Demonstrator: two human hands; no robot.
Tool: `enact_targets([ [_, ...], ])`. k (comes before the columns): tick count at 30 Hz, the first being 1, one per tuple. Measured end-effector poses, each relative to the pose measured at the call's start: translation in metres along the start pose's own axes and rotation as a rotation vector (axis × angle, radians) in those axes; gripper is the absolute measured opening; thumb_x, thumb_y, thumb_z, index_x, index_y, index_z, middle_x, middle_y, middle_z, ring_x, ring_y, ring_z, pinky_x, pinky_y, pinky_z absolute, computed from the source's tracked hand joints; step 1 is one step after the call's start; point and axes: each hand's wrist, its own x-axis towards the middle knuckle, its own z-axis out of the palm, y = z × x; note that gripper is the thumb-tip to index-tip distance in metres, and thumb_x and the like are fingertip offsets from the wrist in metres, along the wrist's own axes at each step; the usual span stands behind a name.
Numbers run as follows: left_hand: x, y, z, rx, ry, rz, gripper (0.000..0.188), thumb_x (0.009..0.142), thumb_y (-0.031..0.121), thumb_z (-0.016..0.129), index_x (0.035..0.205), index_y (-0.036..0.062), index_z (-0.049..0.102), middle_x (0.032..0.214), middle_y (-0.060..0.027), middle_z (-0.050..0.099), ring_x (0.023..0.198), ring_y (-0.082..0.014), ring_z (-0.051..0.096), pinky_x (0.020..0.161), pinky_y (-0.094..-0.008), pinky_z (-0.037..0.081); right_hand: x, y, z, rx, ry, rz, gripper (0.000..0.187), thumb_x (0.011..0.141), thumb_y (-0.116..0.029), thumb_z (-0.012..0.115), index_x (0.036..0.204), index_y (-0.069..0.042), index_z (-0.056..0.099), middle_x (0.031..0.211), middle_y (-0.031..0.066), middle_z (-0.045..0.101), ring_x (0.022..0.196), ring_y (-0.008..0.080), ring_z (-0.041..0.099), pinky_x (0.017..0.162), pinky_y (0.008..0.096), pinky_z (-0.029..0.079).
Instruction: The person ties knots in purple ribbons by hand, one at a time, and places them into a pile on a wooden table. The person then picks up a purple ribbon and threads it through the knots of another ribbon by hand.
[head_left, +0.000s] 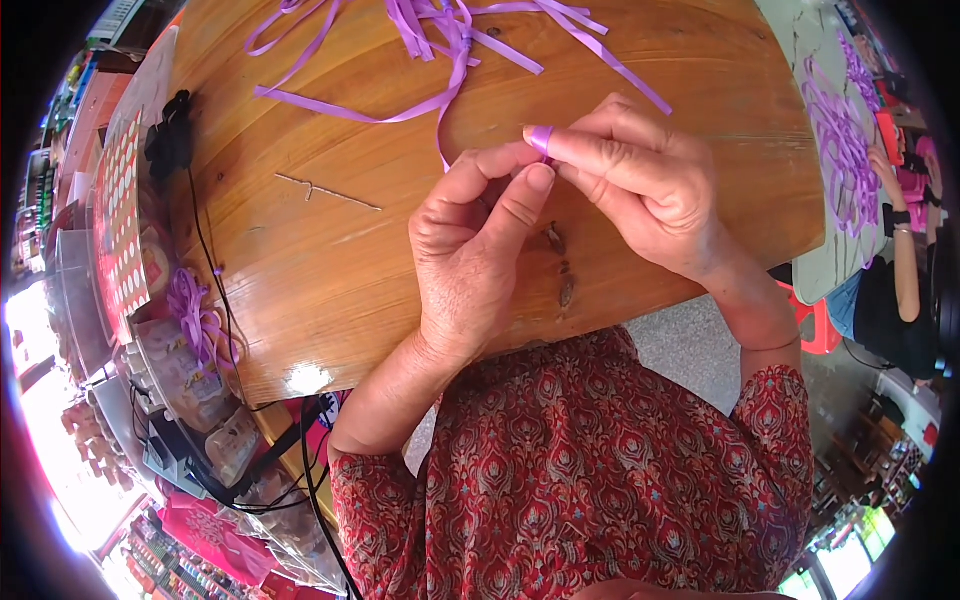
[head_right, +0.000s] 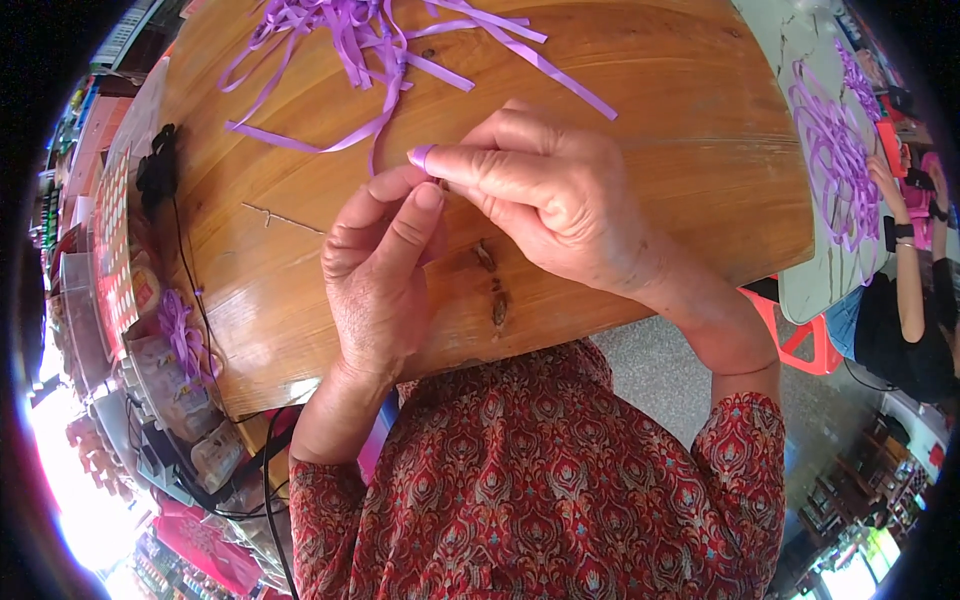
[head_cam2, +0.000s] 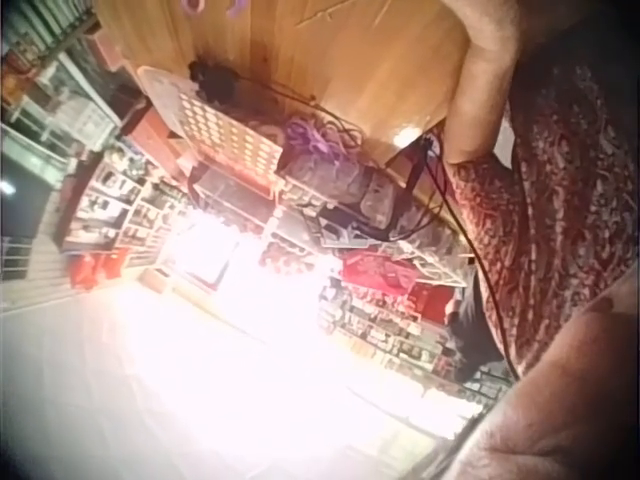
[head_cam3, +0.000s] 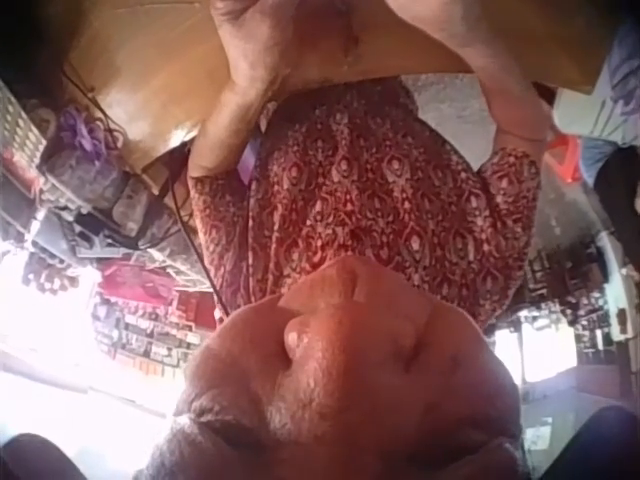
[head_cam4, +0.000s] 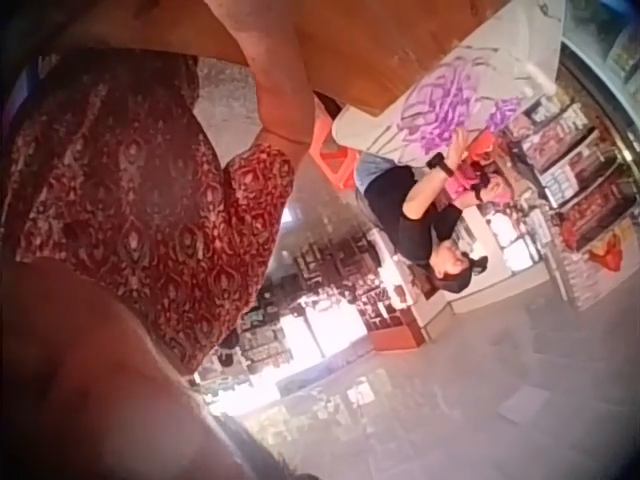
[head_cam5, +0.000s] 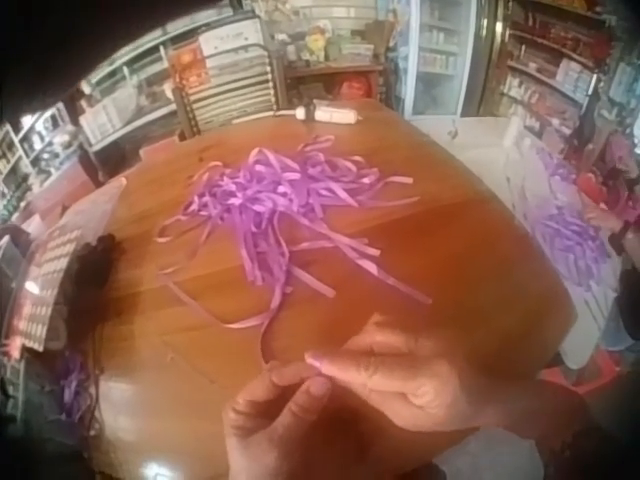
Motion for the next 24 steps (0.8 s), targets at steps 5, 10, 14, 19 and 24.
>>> enact_targets([
  [5, 0.002, -0.004, 0.001, 0.122, 0.009, 0.065, 0.007, 0.086, 0.000, 0.063, 0.092, 0.0021, 0.062, 0.082, 0.0039, 0.058, 0.075, -0.0019, 0.052, 0.066, -0.0159, 0.044, -0.003, 0.004, 0.008, -0.129, 0.056, -0.111, 0.031, 0.071, 0.009, 0.068, 0.101, 0.001, 0.065, 0.080, 0.0080, 0.063, 0.066, 0.0180, 0.059, 0.058, 0.0279, 0.047],
  [10, 0.005, -0.008, -0.004, 0.439, 0.030, 0.252, 0.005, 0.085, 0.000, 0.063, 0.090, 0.0009, 0.062, 0.079, 0.0037, 0.057, 0.066, -0.0011, 0.047, 0.061, -0.0151, 0.041, -0.002, -0.007, 0.007, -0.183, 0.041, -0.086, 0.032, 0.070, 0.008, 0.069, 0.100, 0.000, 0.062, 0.079, 0.0085, 0.063, 0.066, 0.0185, 0.060, 0.060, 0.0274, 0.048],
  [14, 0.002, -0.006, 0.000, 0.258, 0.058, 0.189, 0.004, 0.086, 0.000, 0.062, 0.090, 0.0000, 0.062, 0.080, 0.0030, 0.057, 0.069, -0.0014, 0.048, 0.063, -0.0155, 0.041, -0.001, -0.011, 0.003, 0.176, -0.036, 0.277, 0.034, 0.077, 0.005, 0.066, 0.109, -0.001, 0.058, 0.082, 0.0064, 0.064, 0.079, 0.0134, 0.062, 0.071, 0.0243, 0.049],
  [19, -0.001, 0.002, 0.003, -0.009, 0.001, 0.008, 0.005, 0.087, 0.000, 0.060, 0.092, -0.0014, 0.062, 0.084, 0.0017, 0.059, 0.078, -0.0035, 0.052, 0.071, -0.0176, 0.043, -0.003, -0.002, 0.001, 0.681, -0.081, 0.493, 0.026, 0.080, 0.003, 0.064, 0.106, 0.000, 0.061, 0.087, 0.0054, 0.065, 0.090, 0.0116, 0.061, 0.080, 0.0258, 0.049],
  [24, -0.001, 0.004, -0.005, 0.102, 0.018, 0.014, 0.006, 0.087, 0.000, 0.060, 0.092, -0.0019, 0.063, 0.083, 0.0011, 0.060, 0.077, -0.0033, 0.052, 0.071, -0.0174, 0.043, -0.002, -0.003, 0.000, 0.022, -0.116, 0.053, 0.026, 0.075, 0.004, 0.066, 0.101, 0.001, 0.064, 0.083, 0.0084, 0.063, 0.077, 0.0187, 0.060, 0.070, 0.0295, 0.047],
])
